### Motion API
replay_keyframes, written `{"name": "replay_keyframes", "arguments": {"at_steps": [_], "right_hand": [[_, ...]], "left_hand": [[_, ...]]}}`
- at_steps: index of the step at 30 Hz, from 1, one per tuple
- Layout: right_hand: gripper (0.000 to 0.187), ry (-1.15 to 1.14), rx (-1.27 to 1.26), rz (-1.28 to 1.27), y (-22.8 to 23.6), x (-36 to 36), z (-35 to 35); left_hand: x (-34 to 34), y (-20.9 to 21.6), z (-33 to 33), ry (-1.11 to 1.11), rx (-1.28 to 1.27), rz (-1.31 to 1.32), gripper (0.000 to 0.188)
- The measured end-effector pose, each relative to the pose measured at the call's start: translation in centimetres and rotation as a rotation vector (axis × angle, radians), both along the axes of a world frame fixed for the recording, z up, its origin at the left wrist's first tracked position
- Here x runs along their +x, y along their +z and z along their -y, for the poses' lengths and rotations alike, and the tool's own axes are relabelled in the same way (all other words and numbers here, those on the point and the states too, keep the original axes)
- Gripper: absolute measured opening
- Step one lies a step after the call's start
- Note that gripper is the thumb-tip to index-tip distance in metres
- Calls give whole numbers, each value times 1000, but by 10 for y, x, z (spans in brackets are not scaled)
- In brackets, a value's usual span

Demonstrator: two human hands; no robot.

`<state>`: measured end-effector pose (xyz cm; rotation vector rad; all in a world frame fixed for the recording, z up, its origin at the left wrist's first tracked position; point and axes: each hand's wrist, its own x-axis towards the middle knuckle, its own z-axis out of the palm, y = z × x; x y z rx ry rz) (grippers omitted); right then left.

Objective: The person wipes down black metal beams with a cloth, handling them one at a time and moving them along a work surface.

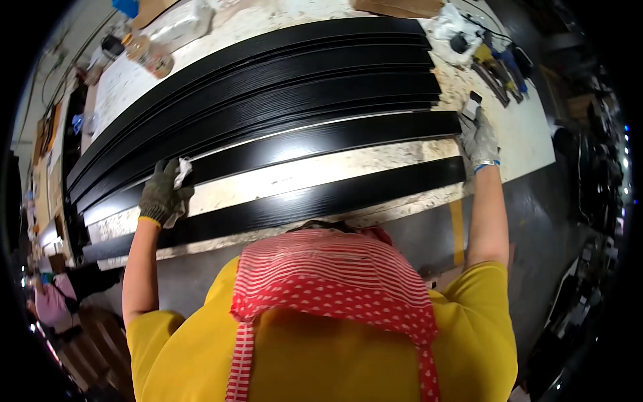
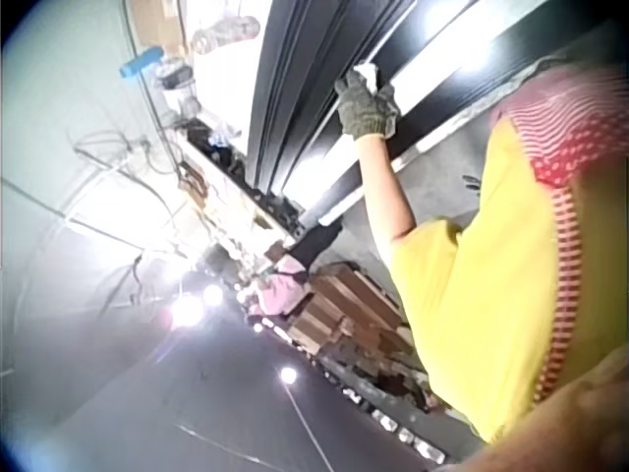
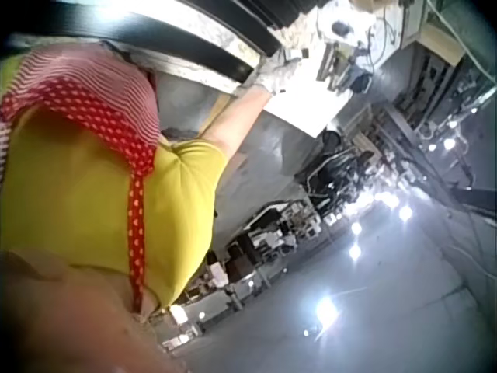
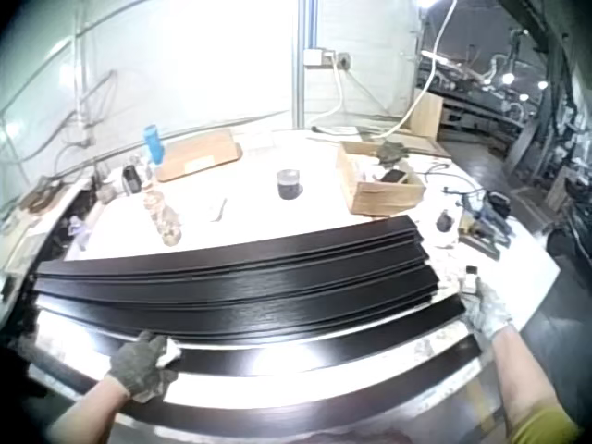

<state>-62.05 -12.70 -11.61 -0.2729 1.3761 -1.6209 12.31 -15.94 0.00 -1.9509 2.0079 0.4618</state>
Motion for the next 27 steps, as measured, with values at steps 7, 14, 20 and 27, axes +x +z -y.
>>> {"name": "replay_keyframes", "arguments": {"at_steps": [7, 14, 20, 27], "right_hand": [[35, 108, -81, -543, 79, 21, -7], [59, 214, -214, -784, 88, -53, -44], [63, 24, 181, -520, 75, -41, -71], [60, -43, 267, -368, 78, 61, -84]], "left_hand": [[29, 5, -6, -270, -160, 68, 72], [-13, 66, -26, -389, -295, -46, 57], [-18, 81, -77, -395, -197, 18, 56], [11, 36, -103, -329, -75, -56, 56]]}}
